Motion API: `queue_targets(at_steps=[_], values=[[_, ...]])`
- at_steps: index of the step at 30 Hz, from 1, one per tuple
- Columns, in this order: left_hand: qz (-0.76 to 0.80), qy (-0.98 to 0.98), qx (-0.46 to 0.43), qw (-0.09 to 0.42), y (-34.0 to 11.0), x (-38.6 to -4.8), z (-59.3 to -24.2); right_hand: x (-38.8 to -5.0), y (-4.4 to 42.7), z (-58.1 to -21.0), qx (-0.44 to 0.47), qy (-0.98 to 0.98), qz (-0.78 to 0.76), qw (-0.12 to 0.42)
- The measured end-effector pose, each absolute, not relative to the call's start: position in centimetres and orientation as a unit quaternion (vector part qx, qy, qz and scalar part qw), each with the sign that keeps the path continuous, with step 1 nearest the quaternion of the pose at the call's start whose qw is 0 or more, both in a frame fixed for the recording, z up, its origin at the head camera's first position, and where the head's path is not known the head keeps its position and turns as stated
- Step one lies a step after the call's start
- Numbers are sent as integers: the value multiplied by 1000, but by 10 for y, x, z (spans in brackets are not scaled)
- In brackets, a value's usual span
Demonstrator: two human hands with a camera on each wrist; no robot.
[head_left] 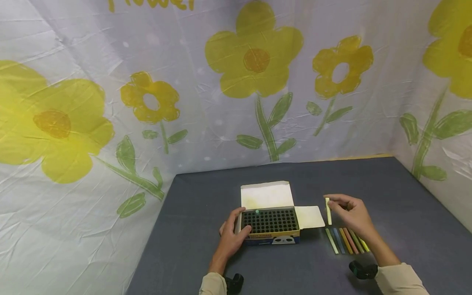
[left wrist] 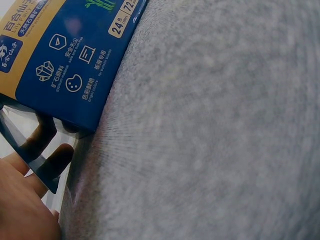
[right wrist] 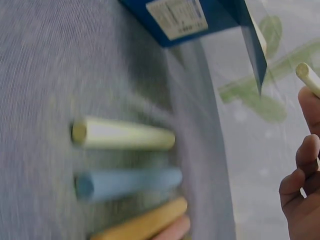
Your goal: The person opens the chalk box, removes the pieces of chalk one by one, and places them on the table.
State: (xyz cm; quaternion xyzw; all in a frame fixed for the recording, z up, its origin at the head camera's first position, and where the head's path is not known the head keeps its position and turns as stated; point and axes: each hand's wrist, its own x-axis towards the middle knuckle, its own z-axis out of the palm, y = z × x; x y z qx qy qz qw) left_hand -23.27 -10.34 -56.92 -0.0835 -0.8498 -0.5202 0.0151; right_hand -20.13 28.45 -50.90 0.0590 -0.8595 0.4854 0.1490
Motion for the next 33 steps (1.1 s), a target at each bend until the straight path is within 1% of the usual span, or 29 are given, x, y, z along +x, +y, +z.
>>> queue_targets(at_steps=[10, 18, 25, 28, 33], values=[[-518, -850, -94, 26, -104, -235, -572, -190, 319, -514, 31, -873, 464, 147], [-526, -844, -99, 22, -104, -234, -570, -184, 352, -525, 1, -885, 451, 116], [-520, -848, -99, 20, -104, -233, -570, -178, 377, -538, -20, -912, 391, 123], [-515, -851, -97, 21, -104, -233, -570, -175, 385, -543, -23, -920, 375, 111], [-512, -853, -98, 25, -104, -233, -571, -171, 393, -545, -35, -931, 354, 75]])
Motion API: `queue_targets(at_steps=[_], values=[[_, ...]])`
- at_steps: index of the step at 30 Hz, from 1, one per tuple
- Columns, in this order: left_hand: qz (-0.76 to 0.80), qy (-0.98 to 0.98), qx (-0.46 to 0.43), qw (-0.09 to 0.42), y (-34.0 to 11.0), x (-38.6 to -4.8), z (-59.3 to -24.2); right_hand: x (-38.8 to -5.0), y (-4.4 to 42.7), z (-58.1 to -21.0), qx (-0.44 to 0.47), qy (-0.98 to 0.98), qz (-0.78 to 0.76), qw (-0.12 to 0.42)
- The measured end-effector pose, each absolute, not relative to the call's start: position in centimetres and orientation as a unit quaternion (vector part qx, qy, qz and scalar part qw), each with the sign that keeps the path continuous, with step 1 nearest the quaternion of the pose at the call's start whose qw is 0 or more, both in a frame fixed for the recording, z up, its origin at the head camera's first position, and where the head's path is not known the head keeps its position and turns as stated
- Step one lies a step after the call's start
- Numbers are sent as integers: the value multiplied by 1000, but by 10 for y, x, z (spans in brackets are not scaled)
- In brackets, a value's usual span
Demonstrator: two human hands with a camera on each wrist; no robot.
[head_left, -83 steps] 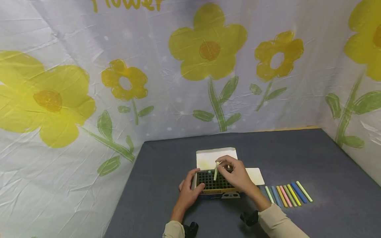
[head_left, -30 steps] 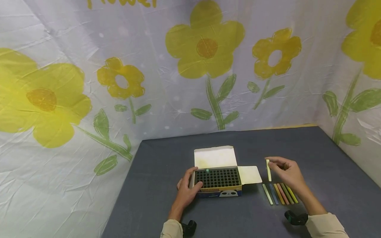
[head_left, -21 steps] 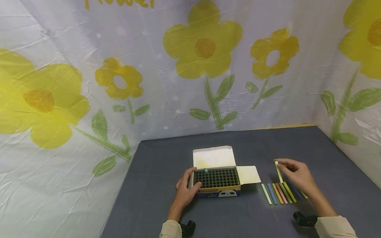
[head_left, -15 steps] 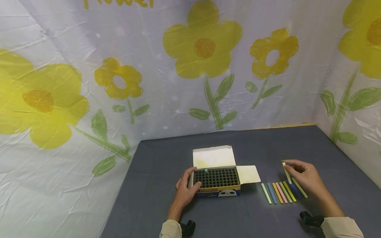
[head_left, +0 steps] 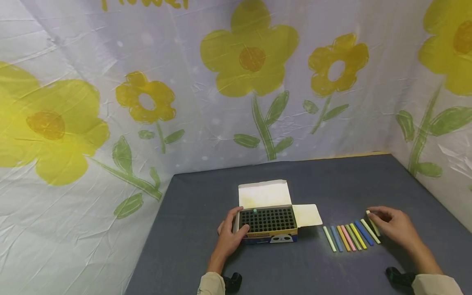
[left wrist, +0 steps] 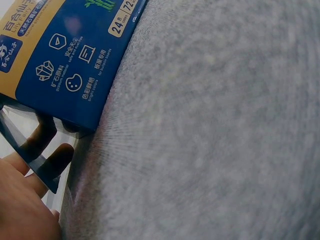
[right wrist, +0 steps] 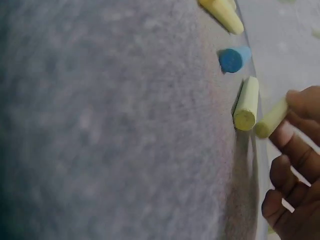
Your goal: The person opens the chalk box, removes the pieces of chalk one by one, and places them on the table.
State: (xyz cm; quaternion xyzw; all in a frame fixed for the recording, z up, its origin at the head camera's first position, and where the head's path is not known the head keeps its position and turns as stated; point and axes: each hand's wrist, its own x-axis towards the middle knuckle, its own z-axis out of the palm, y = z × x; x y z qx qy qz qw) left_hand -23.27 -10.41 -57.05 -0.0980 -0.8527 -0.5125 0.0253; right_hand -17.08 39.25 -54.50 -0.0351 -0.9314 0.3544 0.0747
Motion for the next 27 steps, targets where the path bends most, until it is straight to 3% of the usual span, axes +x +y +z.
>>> queue_targets(at_steps=[27], values=[[-522, -848, -89, 16, -104, -233, -570, -177, 393, -534, -20, -972, 235, -17]])
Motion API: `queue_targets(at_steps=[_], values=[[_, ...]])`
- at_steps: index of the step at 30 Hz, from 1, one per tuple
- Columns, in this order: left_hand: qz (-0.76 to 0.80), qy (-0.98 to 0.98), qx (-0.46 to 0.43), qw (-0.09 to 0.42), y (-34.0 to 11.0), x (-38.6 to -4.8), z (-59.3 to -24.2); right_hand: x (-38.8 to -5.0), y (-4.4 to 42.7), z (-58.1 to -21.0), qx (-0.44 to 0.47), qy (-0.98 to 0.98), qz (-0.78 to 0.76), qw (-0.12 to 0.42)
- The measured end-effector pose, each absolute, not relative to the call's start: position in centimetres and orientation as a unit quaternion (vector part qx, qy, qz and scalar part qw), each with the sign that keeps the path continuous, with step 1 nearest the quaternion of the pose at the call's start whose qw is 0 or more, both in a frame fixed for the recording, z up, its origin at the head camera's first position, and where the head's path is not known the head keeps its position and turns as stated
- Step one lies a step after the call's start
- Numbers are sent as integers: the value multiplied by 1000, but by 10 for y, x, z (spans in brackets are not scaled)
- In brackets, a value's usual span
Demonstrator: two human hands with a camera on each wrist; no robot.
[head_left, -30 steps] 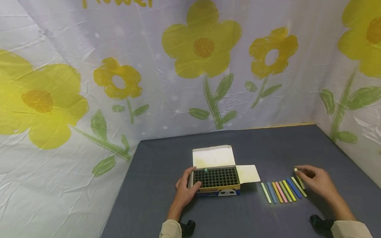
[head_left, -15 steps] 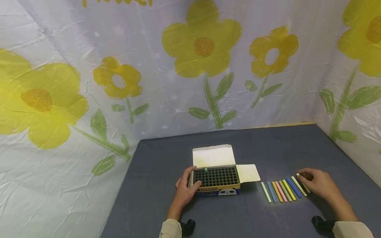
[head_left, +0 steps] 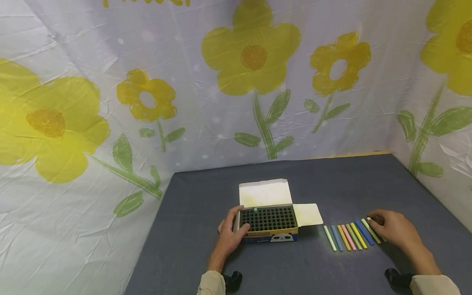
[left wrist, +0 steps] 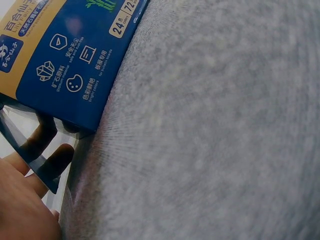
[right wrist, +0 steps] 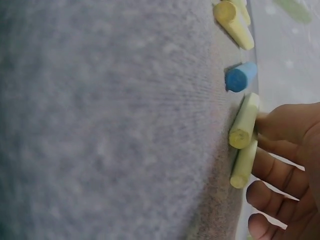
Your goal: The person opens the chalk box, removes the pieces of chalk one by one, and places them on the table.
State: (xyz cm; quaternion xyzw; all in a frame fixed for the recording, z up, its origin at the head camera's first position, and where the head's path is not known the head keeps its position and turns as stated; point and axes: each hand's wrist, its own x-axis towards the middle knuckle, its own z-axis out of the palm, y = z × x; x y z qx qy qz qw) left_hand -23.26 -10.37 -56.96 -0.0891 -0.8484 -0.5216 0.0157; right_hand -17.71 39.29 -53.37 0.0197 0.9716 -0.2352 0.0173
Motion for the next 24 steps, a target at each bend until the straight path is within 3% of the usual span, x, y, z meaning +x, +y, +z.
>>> queue_targets(at_steps=[5, 14, 24], values=[[-522, -848, -93, 17, -104, -234, -569, -177, 393, -533, 22, 967, -251, 16], [-521, -848, -94, 18, -104, -234, -568, -177, 373, -530, 18, 940, -330, -89], [-519, -850, -91, 18, -104, -233, -570, -184, 349, -524, -18, 889, -441, -126]])
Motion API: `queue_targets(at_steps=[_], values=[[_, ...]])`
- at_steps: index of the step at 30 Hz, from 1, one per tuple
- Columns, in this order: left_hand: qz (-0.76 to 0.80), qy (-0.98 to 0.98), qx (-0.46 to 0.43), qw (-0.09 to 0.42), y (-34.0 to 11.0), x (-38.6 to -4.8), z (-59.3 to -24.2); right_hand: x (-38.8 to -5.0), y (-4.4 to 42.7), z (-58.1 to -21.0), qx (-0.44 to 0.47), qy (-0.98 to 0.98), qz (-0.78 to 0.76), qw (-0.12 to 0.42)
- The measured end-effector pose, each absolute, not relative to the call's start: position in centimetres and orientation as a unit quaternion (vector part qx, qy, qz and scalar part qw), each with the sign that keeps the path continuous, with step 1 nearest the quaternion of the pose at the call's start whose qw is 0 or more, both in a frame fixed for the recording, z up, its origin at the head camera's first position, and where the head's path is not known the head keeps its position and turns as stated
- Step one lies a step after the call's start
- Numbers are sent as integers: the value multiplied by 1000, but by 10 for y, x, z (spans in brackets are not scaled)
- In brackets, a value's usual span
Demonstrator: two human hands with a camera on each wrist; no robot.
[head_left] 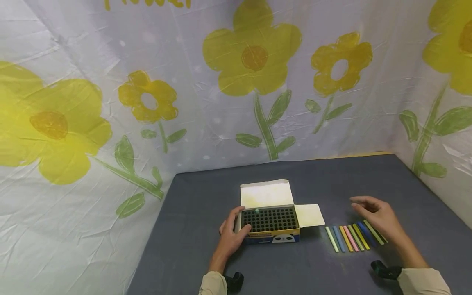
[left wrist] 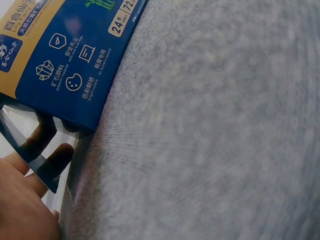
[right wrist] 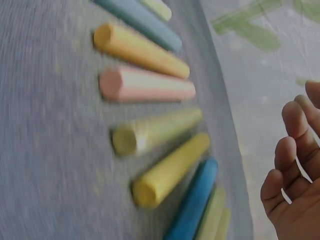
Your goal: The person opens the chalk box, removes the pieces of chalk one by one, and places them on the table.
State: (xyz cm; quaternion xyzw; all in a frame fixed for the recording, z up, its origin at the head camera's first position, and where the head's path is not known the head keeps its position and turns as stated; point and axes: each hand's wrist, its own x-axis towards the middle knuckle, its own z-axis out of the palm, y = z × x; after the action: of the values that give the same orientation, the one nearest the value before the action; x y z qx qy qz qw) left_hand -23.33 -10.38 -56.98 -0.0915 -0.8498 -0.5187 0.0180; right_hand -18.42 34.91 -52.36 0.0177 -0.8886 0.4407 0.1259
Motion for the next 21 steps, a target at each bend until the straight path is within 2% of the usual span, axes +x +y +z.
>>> queue_targets(at_steps=[12, 21], values=[[-515, -853, -86, 16, -102, -233, -569, -193, 325, -517, 32, -871, 477, 112], [-515, -852, -90, 23, -104, -233, -570, -202, 296, -513, 49, -862, 487, 128]])
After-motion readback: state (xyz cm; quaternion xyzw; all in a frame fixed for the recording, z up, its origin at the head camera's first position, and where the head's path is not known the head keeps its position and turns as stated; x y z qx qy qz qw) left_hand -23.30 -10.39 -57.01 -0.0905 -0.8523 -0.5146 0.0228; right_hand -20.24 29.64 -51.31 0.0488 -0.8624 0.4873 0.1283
